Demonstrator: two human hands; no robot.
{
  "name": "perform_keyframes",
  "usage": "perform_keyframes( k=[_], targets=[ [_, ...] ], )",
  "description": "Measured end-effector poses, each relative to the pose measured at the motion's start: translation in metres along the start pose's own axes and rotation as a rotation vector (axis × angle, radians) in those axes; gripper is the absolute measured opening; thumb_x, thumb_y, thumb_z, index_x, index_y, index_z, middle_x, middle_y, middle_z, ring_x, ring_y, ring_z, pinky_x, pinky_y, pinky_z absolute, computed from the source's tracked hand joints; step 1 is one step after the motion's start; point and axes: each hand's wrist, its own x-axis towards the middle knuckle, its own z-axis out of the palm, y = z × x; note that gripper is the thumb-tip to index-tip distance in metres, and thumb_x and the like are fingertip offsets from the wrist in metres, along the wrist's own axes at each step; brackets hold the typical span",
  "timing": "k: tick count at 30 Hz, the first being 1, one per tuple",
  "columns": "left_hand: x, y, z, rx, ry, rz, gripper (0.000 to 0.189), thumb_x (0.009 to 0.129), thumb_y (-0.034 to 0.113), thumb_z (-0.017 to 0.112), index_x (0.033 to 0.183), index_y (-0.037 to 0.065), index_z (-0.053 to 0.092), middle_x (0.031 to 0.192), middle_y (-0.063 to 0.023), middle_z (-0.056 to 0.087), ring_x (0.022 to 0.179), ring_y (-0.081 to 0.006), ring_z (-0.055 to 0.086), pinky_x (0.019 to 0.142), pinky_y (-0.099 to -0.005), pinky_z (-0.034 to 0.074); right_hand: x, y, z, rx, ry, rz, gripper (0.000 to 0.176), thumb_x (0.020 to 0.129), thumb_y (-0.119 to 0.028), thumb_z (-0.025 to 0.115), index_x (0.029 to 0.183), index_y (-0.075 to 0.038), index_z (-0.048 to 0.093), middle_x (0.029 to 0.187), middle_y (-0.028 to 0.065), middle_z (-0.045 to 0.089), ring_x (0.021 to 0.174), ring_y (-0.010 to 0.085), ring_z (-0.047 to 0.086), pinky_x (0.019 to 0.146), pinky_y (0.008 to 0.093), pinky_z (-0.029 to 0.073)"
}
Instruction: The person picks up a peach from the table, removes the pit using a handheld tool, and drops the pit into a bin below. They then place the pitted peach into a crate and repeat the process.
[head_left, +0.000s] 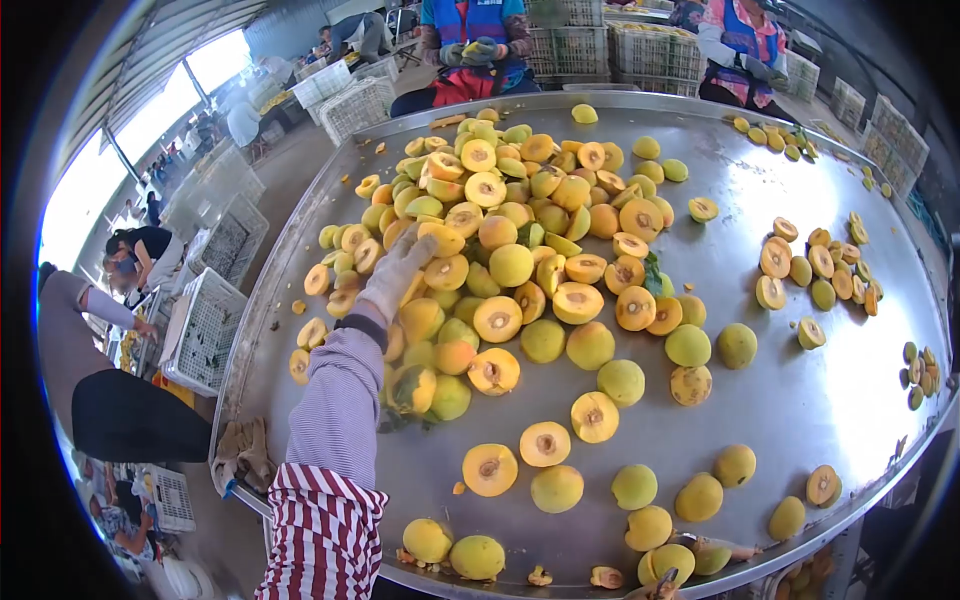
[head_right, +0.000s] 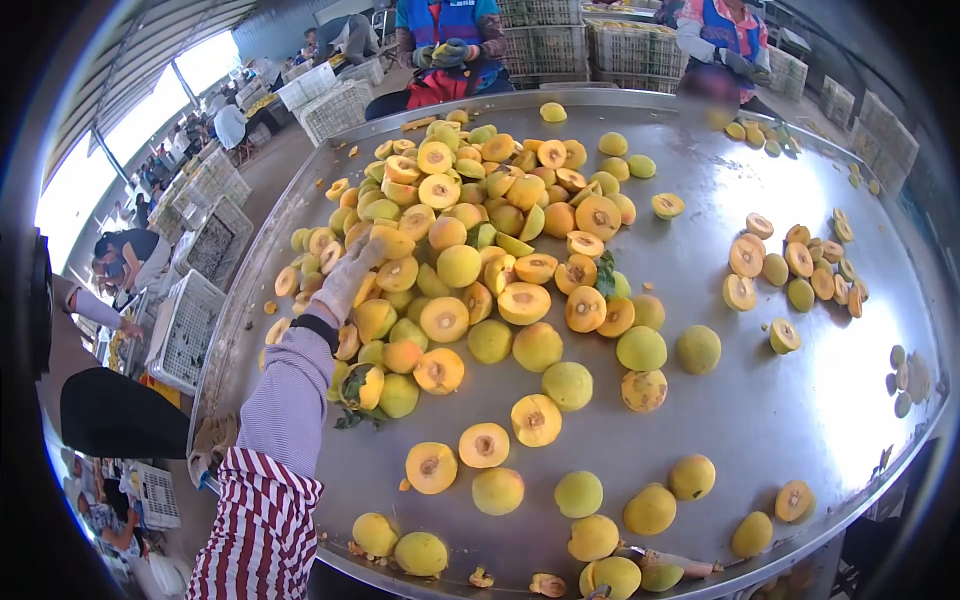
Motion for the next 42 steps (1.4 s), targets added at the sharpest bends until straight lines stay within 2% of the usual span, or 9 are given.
perform_keyframes(
  k=[12,14,18,22,28,30,33,37,42],
  targets=[
    [-0.002,0.062,0.127,0.016,-0.222,0.026,0.087,0.090,0.054,0.067,0.160,0.017,0.030,0.158,-0.0208,0.038,0.140,-0.0330,0.046,0.115,-0.0350,0.036,0.005,0.013,0.001,-0.259,0.064,-0.180,0.015,0.093,-0.016,0.065,0.088,-0.003,0.067,0.066,0.0003,0.060,0.058,0.0097,0.054,0.054,0.0291,0.045],
    [-0.013,0.119,0.167,0.493,-0.223,0.115,0.086,0.092,0.062,0.059,0.158,0.015,0.032,0.161,-0.0180,0.035,0.148,-0.0366,0.033,0.122,-0.0382,0.026,-0.002,-0.006,0.001,-0.140,0.015,-0.032,0.017,0.093,-0.017,0.067,0.090,-0.001,0.068,0.067,0.0025,0.062,0.059,0.0112,0.056,0.056,0.0309,0.046],
    [-0.008,0.143,0.259,0.347,-0.282,0.434,0.079,0.095,0.062,0.053,0.155,0.013,0.038,0.162,-0.0143,0.033,0.152,-0.0324,0.025,0.125,-0.0363,0.019,-0.011,-0.018,0.002,-0.218,0.091,-0.196,0.020,0.093,-0.020,0.068,0.092,0.000,0.068,0.068,0.0035,0.063,0.059,0.0122,0.056,0.056,0.0316,0.046],
    [-0.050,0.216,0.248,-0.159,-0.808,0.154,0.083,0.093,0.061,0.059,0.153,0.007,0.040,0.161,-0.0173,0.034,0.150,-0.0345,0.027,0.122,-0.0371,0.025,-0.013,-0.020,-0.001,-0.222,0.002,-0.147,0.022,0.092,-0.023,0.069,0.093,-0.001,0.069,0.067,0.0038,0.063,0.059,0.0125,0.057,0.055,0.0319,0.047],
    [-0.081,0.173,0.161,0.877,-0.649,0.342,0.116,0.077,0.069,0.071,0.161,0.009,0.018,0.164,-0.0223,0.021,0.153,-0.0382,0.018,0.123,-0.0479,0.021,-0.012,-0.013,-0.015,-0.248,-0.085,-0.182,0.028,0.089,-0.028,0.074,0.097,-0.002,0.069,0.064,0.0064,0.062,0.058,0.0144,0.059,0.056,0.0344,0.049],
    [-0.102,0.132,0.151,0.937,-0.724,0.151,0.123,0.071,0.066,0.077,0.161,0.010,0.015,0.163,-0.0250,0.020,0.153,-0.0411,0.015,0.124,-0.0495,0.017,-0.007,0.002,-0.015,-0.287,-0.011,-0.290,0.027,0.088,-0.029,0.076,0.097,-0.004,0.070,0.065,0.0101,0.065,0.058,0.0186,0.062,0.058,0.0363,0.051],
    [-0.121,0.111,0.165,0.839,-0.524,0.335,0.131,0.063,0.048,0.091,0.159,0.003,0.014,0.162,-0.0262,0.021,0.152,-0.0415,0.018,0.124,-0.0471,0.021,-0.008,-0.003,-0.019,-0.242,-0.017,-0.413,0.027,0.087,-0.029,0.076,0.102,-0.006,0.070,0.070,0.0148,0.067,0.063,0.0288,0.067,0.063,0.0397,0.053],
    [-0.111,0.112,0.212,0.731,-0.479,0.714,0.133,0.060,0.054,0.091,0.157,0.003,0.016,0.161,-0.0269,0.021,0.151,-0.0446,0.019,0.124,-0.0503,0.020,-0.003,0.003,-0.028,-0.107,-0.066,-0.571,0.029,0.087,-0.028,0.076,0.105,-0.007,0.069,0.081,0.0172,0.069,0.072,0.0308,0.069,0.067,0.0411,0.053],
    [-0.101,0.154,0.302,0.689,-0.523,0.900,0.133,0.056,0.055,0.092,0.155,0.002,0.021,0.161,-0.0267,0.022,0.149,-0.0455,0.022,0.123,-0.0511,0.023,-0.007,0.001,-0.054,-0.135,-0.170,-0.388,0.030,0.085,-0.028,0.076,0.109,-0.010,0.070,0.085,0.0165,0.071,0.077,0.0323,0.070,0.070,0.0413,0.054]
  ],
)
